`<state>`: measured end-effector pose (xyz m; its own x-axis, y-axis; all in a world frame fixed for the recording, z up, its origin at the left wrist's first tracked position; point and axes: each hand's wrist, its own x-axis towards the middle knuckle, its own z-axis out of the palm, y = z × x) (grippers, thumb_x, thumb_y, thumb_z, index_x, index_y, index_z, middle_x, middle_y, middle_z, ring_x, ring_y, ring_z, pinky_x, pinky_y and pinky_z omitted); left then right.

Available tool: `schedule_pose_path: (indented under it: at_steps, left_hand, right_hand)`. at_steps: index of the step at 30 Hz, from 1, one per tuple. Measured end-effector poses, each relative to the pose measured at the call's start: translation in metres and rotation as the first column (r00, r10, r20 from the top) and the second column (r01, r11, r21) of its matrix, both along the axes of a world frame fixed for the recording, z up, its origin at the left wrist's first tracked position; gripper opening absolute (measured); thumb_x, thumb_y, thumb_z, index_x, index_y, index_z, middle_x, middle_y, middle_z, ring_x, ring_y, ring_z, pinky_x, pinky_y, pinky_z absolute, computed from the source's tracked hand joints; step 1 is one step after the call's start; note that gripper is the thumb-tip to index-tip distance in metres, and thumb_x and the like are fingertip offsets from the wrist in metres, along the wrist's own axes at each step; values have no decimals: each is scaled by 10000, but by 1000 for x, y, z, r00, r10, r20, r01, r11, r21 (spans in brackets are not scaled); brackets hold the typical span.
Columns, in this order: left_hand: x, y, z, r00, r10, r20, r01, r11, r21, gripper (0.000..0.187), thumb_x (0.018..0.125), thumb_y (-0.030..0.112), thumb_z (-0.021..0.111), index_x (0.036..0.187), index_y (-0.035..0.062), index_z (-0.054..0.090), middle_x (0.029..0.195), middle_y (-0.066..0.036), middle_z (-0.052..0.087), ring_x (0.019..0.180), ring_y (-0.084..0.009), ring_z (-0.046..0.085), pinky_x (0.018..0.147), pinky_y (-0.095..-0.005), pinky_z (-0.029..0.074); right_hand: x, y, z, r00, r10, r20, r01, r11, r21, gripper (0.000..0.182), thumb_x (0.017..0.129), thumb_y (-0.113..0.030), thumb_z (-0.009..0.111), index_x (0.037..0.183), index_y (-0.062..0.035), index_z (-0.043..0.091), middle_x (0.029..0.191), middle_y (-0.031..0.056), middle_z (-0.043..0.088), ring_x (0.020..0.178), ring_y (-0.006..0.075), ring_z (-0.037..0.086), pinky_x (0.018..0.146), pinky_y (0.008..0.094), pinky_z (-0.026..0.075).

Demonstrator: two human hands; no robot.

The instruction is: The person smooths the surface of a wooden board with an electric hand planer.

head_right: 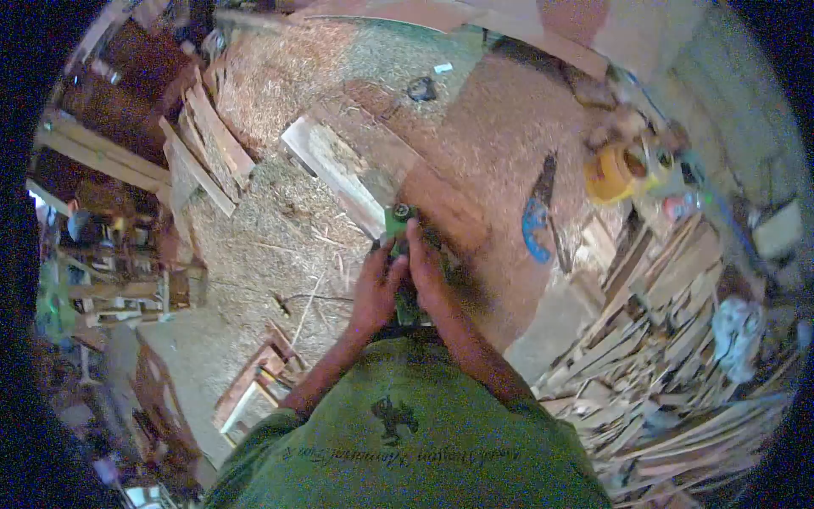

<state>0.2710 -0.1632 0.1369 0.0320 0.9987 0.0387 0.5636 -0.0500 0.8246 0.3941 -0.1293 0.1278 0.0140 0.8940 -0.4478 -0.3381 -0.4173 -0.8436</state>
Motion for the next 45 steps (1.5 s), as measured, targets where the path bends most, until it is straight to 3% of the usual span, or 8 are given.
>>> schedule_pose_path:
  at_steps: [4,14,20,27,32,35,38,45]
  left_hand:
    - [24,-31,1,987,106,-116,-107,994,0,681,1056,437,521,1578,54,308,1351,-363,502,1188,-561,562,962,-565,497]
    - [-64,20,13,997,-31,-73,25,996,-80,612,1065,498,489,1456,27,474,1228,-285,672,1097,-486,664,912,-536,517]
    - [-121,80,-1,987,-74,145,106,969,-222,618,1038,451,583,1444,-9,515,1162,-252,711,1058,-363,693,904,-432,539]
    - [-154,130,-19,947,-254,197,294,933,-210,439,1052,416,587,1308,63,637,945,-7,680,663,-89,531,589,-273,448]
    - [-165,154,-12,945,-277,175,326,860,-393,584,1051,433,574,1463,21,538,1193,-118,708,926,-204,650,832,-357,531]
    - [-159,149,12,948,-276,162,319,851,-417,595,1045,444,576,1468,27,535,1142,-97,711,848,-174,622,763,-342,523]
    - [-167,159,-9,940,-308,144,340,868,-363,595,1042,450,578,1463,32,540,1089,-79,710,811,-154,598,736,-331,513]
    - [-168,153,-19,927,-299,224,357,888,-291,506,1033,485,594,1320,69,615,865,-37,647,599,-118,555,517,-286,455]
  right_hand:
    - [-9,-25,7,821,-113,-560,52,991,-124,522,1017,-598,561,1166,-109,666,1045,55,664,988,196,648,902,361,548]
    - [45,-108,133,888,-160,432,-214,689,693,329,982,-246,674,1227,-26,657,1143,88,672,1090,223,643,928,350,536]
    - [79,-190,270,982,98,159,-174,179,968,317,957,-215,678,1183,6,665,1085,109,682,977,221,652,830,340,544]
    - [45,-210,300,990,116,85,-97,104,990,303,927,-180,681,1132,44,675,1018,133,693,845,219,662,715,329,554]
    - [15,-229,262,998,57,-15,3,206,979,294,907,-155,684,1096,71,682,970,150,701,751,217,670,632,322,561]
    - [-44,-179,200,525,-806,274,568,571,592,242,916,-60,679,1144,20,691,831,102,701,661,173,652,575,292,524]
    - [-58,-116,133,649,-436,623,306,900,311,243,959,-77,667,1200,-63,697,787,87,707,639,135,634,624,280,526]
    - [-83,-77,64,657,-416,628,249,907,340,196,980,-127,660,1145,-28,692,930,180,752,789,290,744,730,389,583]
